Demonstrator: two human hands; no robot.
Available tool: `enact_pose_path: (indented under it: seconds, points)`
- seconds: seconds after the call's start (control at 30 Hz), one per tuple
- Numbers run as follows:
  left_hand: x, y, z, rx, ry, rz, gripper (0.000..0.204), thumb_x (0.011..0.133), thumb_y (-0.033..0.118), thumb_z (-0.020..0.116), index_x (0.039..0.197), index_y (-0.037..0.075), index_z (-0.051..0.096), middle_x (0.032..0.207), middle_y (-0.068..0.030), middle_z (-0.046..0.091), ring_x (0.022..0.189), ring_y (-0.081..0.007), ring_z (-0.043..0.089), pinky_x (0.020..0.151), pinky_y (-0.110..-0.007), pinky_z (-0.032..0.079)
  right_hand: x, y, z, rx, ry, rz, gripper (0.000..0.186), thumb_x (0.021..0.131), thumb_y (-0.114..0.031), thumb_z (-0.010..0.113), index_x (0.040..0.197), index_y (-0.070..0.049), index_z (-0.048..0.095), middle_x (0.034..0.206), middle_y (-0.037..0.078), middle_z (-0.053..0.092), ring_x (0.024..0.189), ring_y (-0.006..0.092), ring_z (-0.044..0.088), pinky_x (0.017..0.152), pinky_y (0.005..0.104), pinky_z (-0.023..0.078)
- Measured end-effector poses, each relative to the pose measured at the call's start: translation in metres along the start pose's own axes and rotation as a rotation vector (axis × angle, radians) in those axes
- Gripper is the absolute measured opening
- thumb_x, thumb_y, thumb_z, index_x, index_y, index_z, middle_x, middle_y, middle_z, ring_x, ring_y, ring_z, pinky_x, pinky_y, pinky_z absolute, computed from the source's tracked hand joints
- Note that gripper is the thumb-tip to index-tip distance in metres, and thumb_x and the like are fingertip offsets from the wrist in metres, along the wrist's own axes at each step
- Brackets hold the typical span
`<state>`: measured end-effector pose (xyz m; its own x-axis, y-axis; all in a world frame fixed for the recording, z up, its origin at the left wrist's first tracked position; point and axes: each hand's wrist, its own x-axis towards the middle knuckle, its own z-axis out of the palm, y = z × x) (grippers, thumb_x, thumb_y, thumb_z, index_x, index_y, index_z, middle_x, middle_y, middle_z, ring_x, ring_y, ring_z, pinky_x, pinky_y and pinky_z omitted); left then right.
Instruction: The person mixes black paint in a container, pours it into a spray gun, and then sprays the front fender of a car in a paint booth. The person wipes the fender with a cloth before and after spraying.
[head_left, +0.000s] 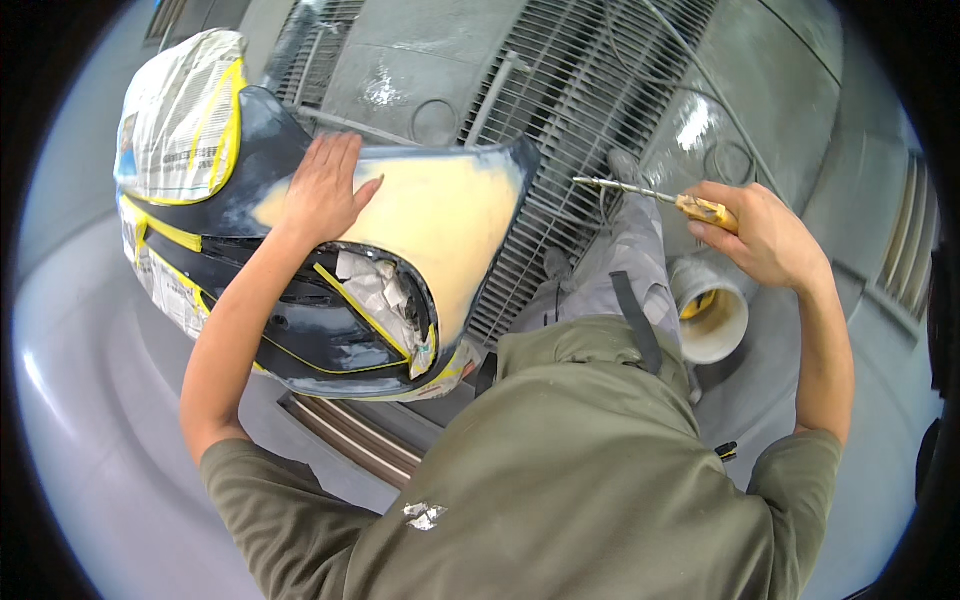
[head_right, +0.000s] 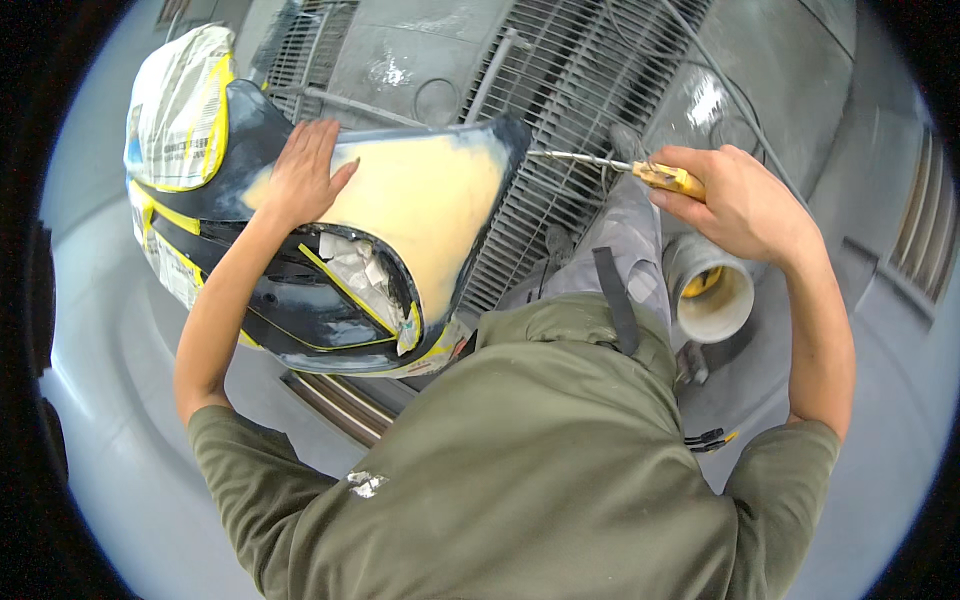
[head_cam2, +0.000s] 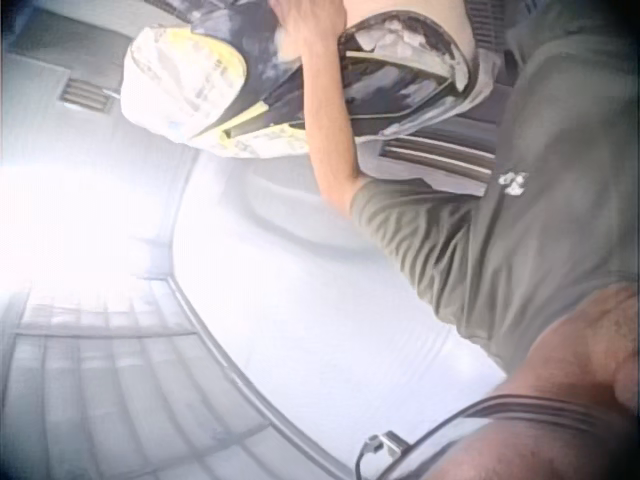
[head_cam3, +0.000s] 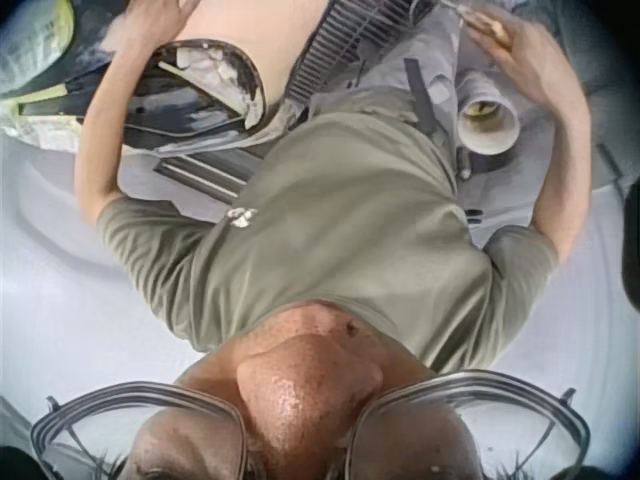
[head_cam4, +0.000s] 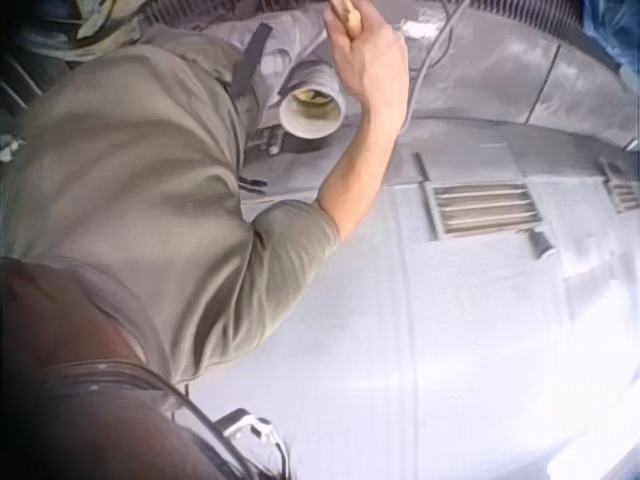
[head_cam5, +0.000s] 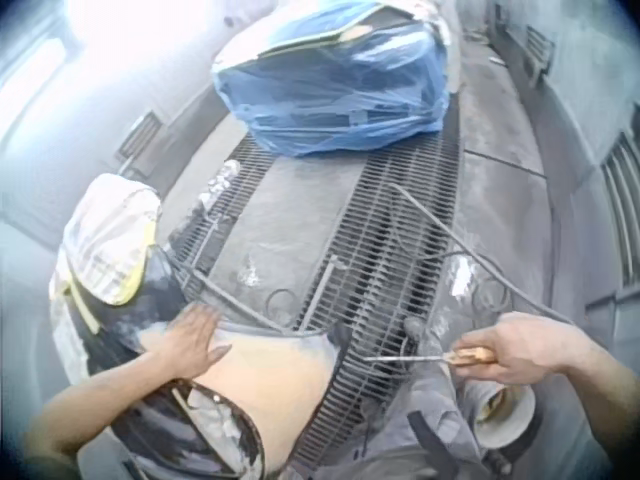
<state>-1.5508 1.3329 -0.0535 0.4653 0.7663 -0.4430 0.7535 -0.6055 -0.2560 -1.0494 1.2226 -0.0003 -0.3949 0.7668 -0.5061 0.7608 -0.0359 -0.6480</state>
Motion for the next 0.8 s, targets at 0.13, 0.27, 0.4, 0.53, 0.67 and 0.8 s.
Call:
enact_pose_path:
  seconds: [0.13,0.27,0.4,0.53,0.67,0.8]
  points:
    - [-0.011,0.093,0.047,-0.043,-0.040,0.134,0.095,0.102,0.057,0.057,0.160,-0.012,0.027,0.169,-0.0288,0.030,0.160,-0.0394,0.026,0.133,-0.046,0.016,-0.055,-0.004,0.075,0.084,-0.026,-0.020,0.028,0.098,-0.022,0.071,0.122,-0.008,0.069,0.084,0.021,0.071,0.082,0.0451,0.068,0.074,0.0508,0.053]
    - [-0.030,0.193,0.076,0.515,-0.516,0.664,0.100,0.101,0.069,0.047,0.167,-0.003,0.023,0.177,-0.0152,0.022,0.164,-0.0290,0.015,0.135,-0.042,0.007,-0.092,0.011,0.127,0.108,0.055,0.080,0.028,0.102,-0.032,0.068,0.119,-0.010,0.069,0.082,0.020,0.073,0.082,0.0441,0.070,0.076,0.0531,0.055]
    - [0.042,0.188,0.080,0.373,-0.372,0.392,0.097,0.102,0.063,0.051,0.167,-0.003,0.021,0.177,-0.0162,0.019,0.165,-0.0316,0.013,0.135,-0.042,0.007,-0.096,0.041,0.156,0.155,0.099,0.182,0.030,0.102,-0.033,0.067,0.120,-0.010,0.068,0.085,0.021,0.073,0.084,0.0451,0.070,0.076,0.0540,0.055]
    - [0.131,0.188,0.114,0.390,-0.371,0.358,0.094,0.103,0.061,0.050,0.167,-0.003,0.023,0.177,-0.0152,0.022,0.164,-0.0306,0.016,0.134,-0.043,0.010,-0.082,0.080,0.165,0.292,0.146,0.253,0.029,0.102,-0.033,0.067,0.121,-0.011,0.067,0.085,0.021,0.073,0.083,0.0453,0.070,0.076,0.0549,0.055]
    - [0.215,0.211,0.159,0.420,-0.437,0.312,0.093,0.103,0.062,0.049,0.168,0.001,0.025,0.177,-0.0122,0.024,0.165,-0.0267,0.016,0.134,-0.043,0.011,-0.069,0.122,0.178,0.350,0.039,0.259,0.030,0.104,-0.037,0.064,0.119,-0.012,0.069,0.089,0.022,0.075,0.089,0.0460,0.072,0.081,0.0556,0.058]
    - [0.262,0.238,0.210,0.456,-0.601,0.434,0.088,0.103,0.060,0.049,0.166,0.002,0.031,0.176,-0.0109,0.028,0.164,-0.0260,0.018,0.134,-0.043,0.011,-0.057,0.165,0.192,0.388,0.130,0.326,0.029,0.103,-0.035,0.067,0.119,-0.012,0.070,0.090,0.022,0.075,0.089,0.0462,0.071,0.080,0.0551,0.057]
